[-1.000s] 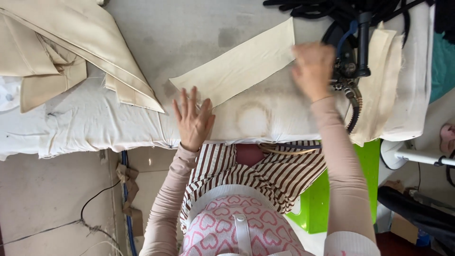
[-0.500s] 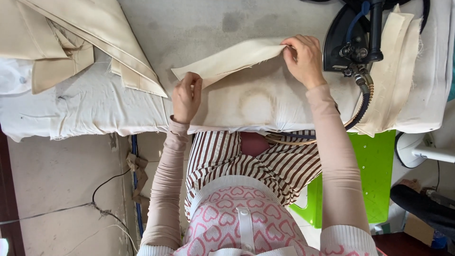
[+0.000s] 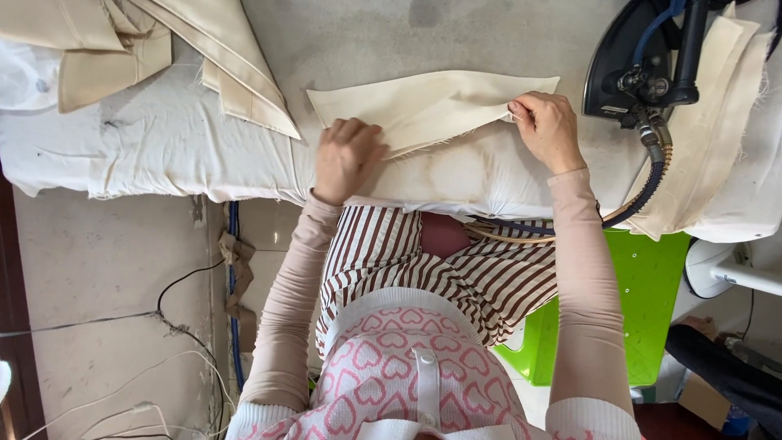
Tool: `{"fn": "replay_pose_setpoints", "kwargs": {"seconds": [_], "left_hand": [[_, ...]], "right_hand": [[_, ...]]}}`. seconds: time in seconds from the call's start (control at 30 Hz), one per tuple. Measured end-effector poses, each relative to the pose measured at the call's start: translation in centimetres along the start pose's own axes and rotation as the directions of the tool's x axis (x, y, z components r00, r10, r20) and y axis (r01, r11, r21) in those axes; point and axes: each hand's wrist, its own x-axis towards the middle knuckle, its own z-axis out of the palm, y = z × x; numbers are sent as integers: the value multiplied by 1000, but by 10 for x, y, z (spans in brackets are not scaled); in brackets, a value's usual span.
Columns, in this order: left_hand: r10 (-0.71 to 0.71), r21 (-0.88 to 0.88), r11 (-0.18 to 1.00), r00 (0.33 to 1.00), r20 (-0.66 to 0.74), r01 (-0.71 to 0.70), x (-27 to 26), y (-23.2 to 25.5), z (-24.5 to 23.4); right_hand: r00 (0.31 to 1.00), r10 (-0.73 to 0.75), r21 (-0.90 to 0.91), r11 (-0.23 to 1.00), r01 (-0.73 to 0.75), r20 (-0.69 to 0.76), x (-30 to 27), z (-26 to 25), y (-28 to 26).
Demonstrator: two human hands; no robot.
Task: The person irons several rectangular pieces of light-colored fabric on a padded ironing table. They fold each piece in half lengthwise, press it with a steam iron, flip it over, and iron the other side. Finished pieces are stacked on the right side of the table.
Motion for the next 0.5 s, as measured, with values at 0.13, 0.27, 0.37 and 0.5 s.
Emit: {"fn": "replay_pose_setpoints", "kwargs": {"seconds": [0.13,0.27,0.37,0.5], "left_hand": [[74,54,996,997,12,-74,13,35,8],[53,154,986,998,27,-57,20,38,19],[2,88,996,999,37,-5,23,35,15],[-119,-181,974,986,115,138,28,30,2]], "right_hand": [[1000,2,-1,1000,-2,4,-2,6,1],[999,32,25,999,-32,9,-3,-2,-13],[999,42,51,998,-43,13,-6,-2,-17],[999,45,105,993,-46,11,-6,-3,-24]]}}
